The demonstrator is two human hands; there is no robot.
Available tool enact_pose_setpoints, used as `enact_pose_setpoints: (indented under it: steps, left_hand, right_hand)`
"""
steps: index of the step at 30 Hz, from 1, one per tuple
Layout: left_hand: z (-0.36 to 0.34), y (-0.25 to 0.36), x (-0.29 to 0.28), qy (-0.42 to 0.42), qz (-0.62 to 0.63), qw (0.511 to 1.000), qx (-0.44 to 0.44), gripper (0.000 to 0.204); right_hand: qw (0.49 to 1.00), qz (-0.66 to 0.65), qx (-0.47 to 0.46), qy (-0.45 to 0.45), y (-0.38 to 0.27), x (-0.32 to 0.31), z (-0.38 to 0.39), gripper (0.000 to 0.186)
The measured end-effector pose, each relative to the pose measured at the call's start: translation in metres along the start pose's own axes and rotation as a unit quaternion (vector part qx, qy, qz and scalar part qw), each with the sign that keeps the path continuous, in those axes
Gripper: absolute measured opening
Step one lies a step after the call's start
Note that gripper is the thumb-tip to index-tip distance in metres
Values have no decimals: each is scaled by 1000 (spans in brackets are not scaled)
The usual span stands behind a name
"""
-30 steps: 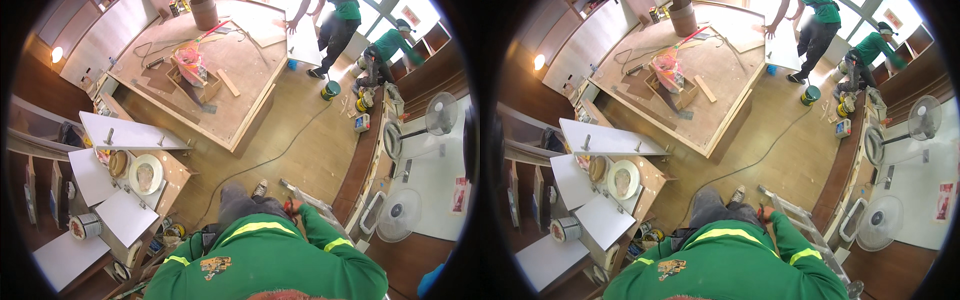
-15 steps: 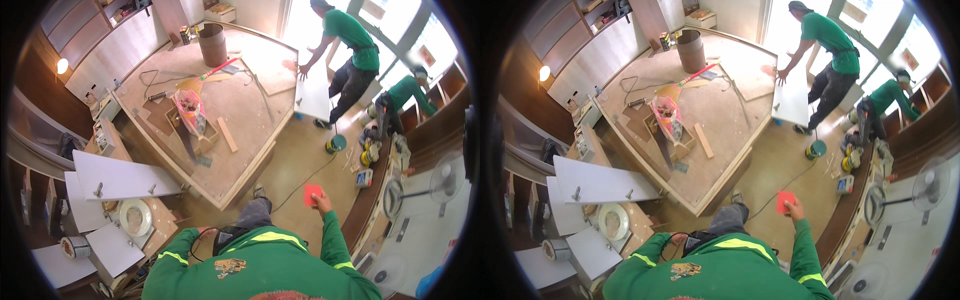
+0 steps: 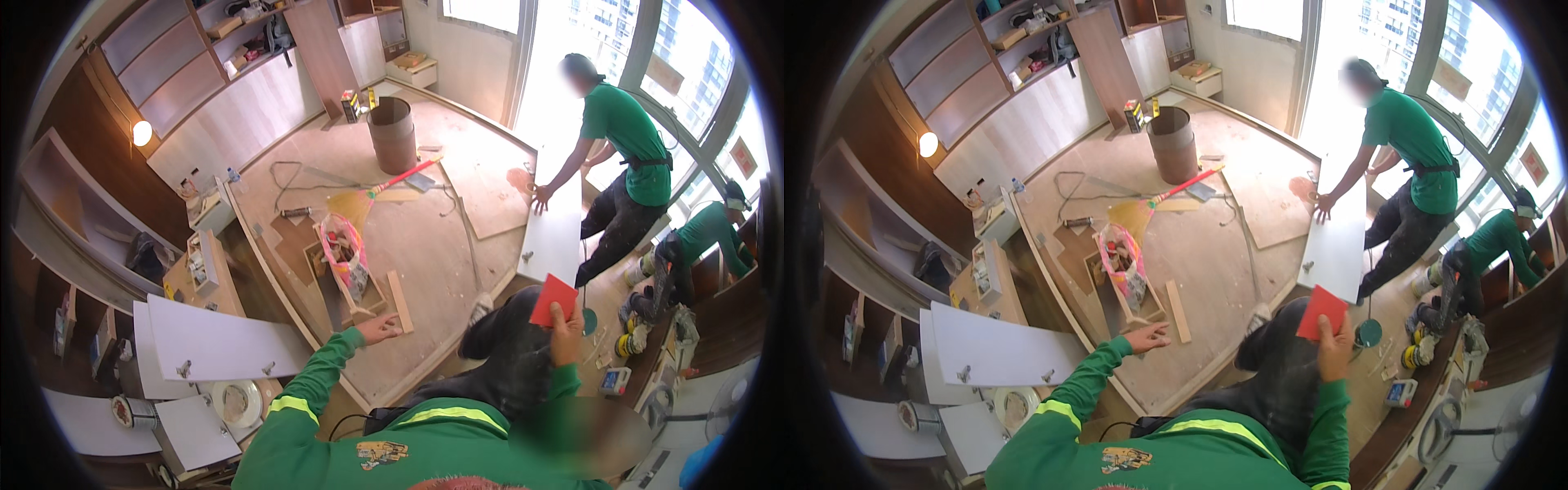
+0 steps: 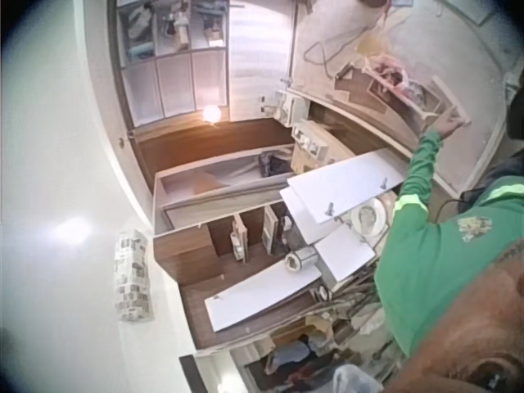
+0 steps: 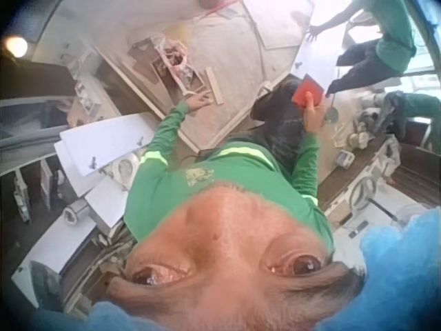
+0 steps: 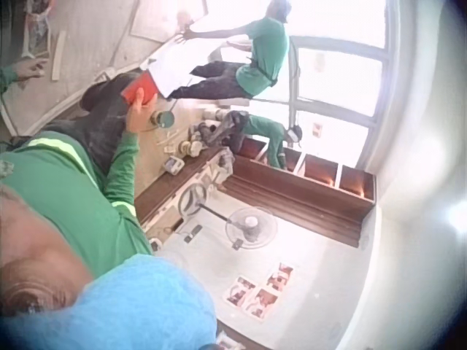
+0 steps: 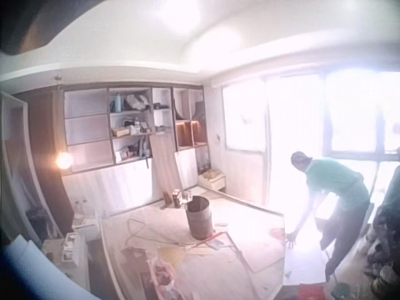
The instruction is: The person positions a brown wooden panel against a curved wall unit and marks it with a pencil. They then walk to a workbench, pick up a red plastic card, and apply a dark liquid finish from a metal tin onto the panel, spreading it evenly across the surface.
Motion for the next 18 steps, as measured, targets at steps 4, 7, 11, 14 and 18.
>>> enact_pose_setpoints:
  steps: [4,7,11,14,18]
  left_hand:
    - [-59,48,-103,52,53,995,68,91]
    - [-99,116,-222,105,19,990,93,88]
    - [-100,347,-449,195,-131,925,300,40]
    - [-107,493,-564,252,-106,918,287,45]
    - [-170,554,-617,235,17,934,268,53]
  right_hand:
    - [995,-23,58,-82,55,80,-61,26]
    - [988,-12,86,-129,110,129,-106,28]
    - [951,140,144,-236,153,209,-165,35]
    - [930,251,84,-256,153,230,-213,39]
    - [915,258,220,-221,187,220,-264,37]
Point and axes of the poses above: each hand's wrist, its own z-axis away from the middle knuckle, its own x-axis out of the palm, y = z × x, the point moved 10 cm from there along -z, towards the middle knuckle, and after that the axes turned 4 degrees about -z, right-handed, at the moved point
